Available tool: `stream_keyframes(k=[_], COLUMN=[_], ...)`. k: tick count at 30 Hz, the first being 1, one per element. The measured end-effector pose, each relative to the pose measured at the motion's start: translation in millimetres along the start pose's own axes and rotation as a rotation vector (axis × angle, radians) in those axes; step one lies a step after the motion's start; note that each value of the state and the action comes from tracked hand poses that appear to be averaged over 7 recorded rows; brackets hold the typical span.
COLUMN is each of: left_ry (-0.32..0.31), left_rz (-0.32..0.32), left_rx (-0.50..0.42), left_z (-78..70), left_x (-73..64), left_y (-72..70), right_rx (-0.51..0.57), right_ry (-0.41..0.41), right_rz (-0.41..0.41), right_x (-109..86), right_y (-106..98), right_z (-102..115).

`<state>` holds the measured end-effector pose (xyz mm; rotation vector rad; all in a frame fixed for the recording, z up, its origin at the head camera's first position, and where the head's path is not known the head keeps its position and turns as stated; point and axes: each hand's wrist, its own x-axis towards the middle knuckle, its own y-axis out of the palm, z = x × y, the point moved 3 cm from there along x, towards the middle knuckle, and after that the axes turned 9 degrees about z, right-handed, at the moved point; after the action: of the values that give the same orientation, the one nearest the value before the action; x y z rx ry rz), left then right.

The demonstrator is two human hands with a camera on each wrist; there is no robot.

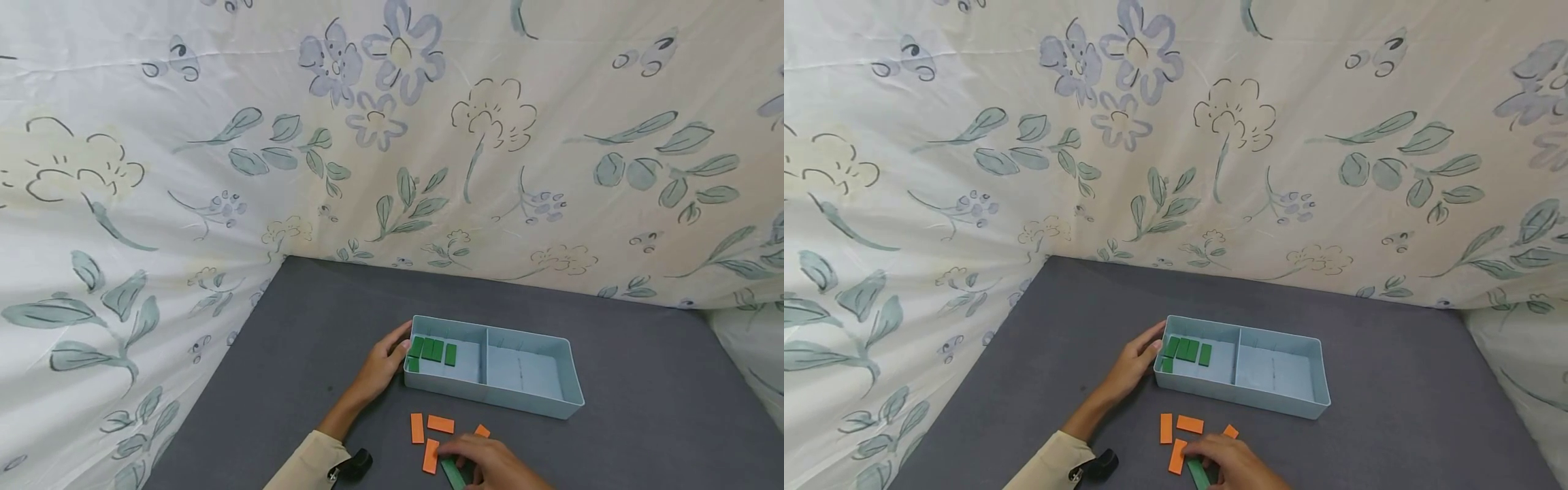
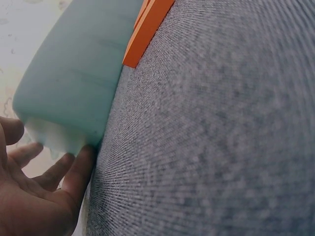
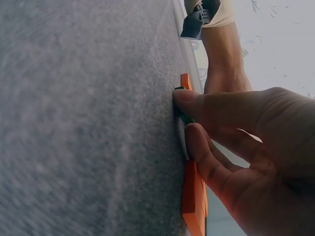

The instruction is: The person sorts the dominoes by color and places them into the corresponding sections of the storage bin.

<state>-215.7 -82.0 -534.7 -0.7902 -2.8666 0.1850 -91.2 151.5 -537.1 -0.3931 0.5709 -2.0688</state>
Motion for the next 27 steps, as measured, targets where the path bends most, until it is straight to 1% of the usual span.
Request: stream_keyframes(k=[6,9,13,16,20,23,27], left_ry=[-0.005,0.000,0.001,0.006,0.006,0.002,0.006], left_rz=[-0.006,-0.006,-0.005,-0.001,-0.003,-0.006,-0.004], left_rx=[-0.005,-0.008,-0.017,-0.022,-0.018,-0.010,-0.003], left_z=[1.2,2.1,2.2,2.5,4.1,4.7,5.4], left_x=[-1.7,-2.5,-3.4,-3.5,-3.4,-3.6,-3.7], left_y=[0.6,0.8,0.9,0.5,-0.2,-0.8,-1.8], right_rx=[-0.115,-0.118,-0.086,-0.068,-0.012,0.034,0.053], right_ry=[-0.099,-0.119,-0.129,-0.121,-0.062,-0.031,-0.030], right_rz=[-0.022,-0.039,-0.057,-0.080,-0.135,-0.191,-0.276], right_x=[1.0,0.2,0.1,0.6,1.2,2.1,3.7], right_y=[5.3,7.7,8.8,7.8,5.3,3.2,0.6], right_z=[-3.2,-6.5,-5.8,-1.4,1.9,2.0,1.9])
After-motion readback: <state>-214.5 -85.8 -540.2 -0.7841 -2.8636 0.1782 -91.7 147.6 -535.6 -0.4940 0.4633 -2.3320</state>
